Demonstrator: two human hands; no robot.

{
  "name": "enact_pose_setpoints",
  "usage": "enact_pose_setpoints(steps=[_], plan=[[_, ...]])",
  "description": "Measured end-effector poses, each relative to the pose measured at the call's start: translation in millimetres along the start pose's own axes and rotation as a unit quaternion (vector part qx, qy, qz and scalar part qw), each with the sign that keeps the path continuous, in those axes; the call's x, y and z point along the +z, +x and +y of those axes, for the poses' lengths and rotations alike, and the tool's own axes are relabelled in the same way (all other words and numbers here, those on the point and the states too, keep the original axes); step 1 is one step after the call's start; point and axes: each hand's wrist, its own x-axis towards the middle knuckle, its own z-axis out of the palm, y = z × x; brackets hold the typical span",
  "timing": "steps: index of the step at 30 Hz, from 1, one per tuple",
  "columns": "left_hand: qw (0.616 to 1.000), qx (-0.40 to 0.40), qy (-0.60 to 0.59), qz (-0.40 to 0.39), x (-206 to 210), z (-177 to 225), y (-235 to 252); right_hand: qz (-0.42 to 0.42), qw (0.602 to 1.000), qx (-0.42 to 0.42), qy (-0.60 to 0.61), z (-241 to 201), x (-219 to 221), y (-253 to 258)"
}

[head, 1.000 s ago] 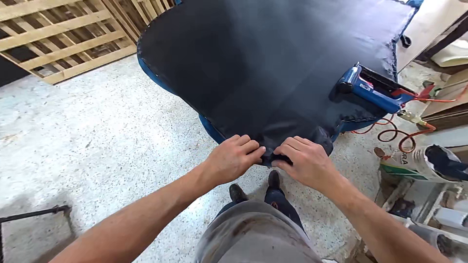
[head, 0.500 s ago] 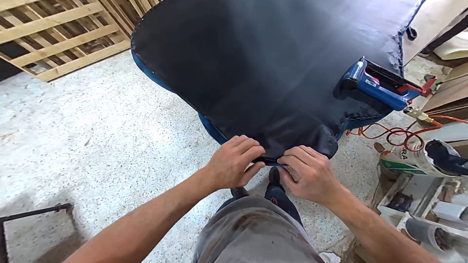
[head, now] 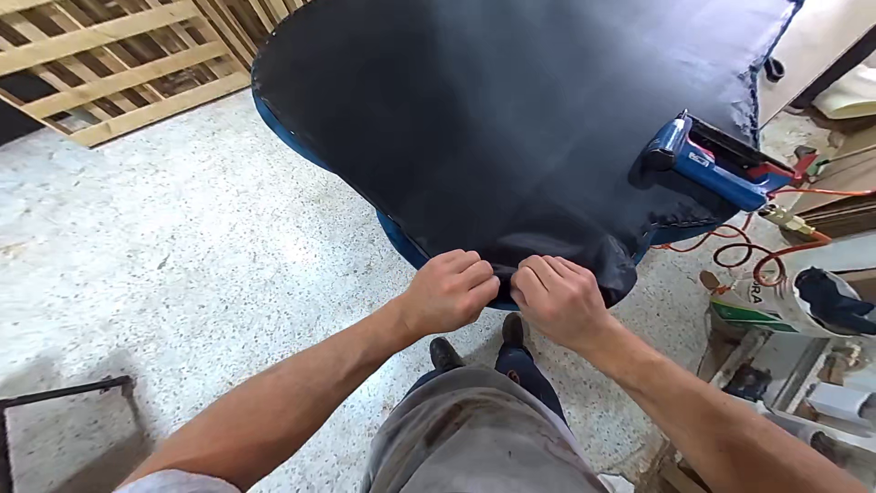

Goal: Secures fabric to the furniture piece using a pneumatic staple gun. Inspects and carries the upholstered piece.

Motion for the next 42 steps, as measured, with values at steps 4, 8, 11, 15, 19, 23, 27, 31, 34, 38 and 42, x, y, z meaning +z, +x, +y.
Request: enact_pose_setpoints(steps=[4,8,11,15,19,23,27,31,34,38,42], plan=[[0.997,-0.050,-0.056,-0.014,-4.9,8.8,-19.7,-0.013,1.000,-0.011,0.024,-9.8,-2.9,-13.7],[0.984,-0.139,-0.106,-0.023,-21.7,5.5,-28.7,-0.035,0.995,0.043,0.078,-11.3,-15.7,-19.4],[0.985,-0.129,-0.108,-0.042,-25.6,2.7,-26.3,-0.050,0.986,0.108,0.115,-2.3,-32.8,-17.8],[0.989,-0.083,-0.073,-0.096,-20.5,-2.4,-14.1,-0.117,0.981,0.119,0.103,12.9,-25.6,-14.3],[0.993,-0.096,-0.059,-0.018,-7.8,-4.8,-9.4,-0.101,0.986,0.074,0.109,21.3,-4.5,-9.3],[0.989,-0.128,-0.059,0.045,2.8,2.7,-13.9,-0.055,0.998,0.010,0.017,16.1,0.7,2.0],[0.993,-0.084,-0.037,0.077,5.0,3.0,-17.0,-0.040,0.997,-0.017,-0.063,1.1,0.2,13.8],[0.993,-0.075,-0.059,0.064,2.9,1.6,-16.6,-0.036,0.996,-0.078,-0.024,9.5,-3.7,9.7],[0.991,-0.092,-0.075,0.055,2.6,2.0,-17.6,-0.049,0.998,-0.032,0.023,18.5,-13.2,-8.2],[0.989,-0.095,-0.087,0.067,8.3,3.1,-20.9,-0.064,0.997,-0.018,-0.027,24.0,-14.1,-14.0],[0.993,-0.081,-0.061,0.055,6.0,3.2,-18.6,-0.070,0.996,-0.015,-0.045,8.3,-18.0,-6.7]])
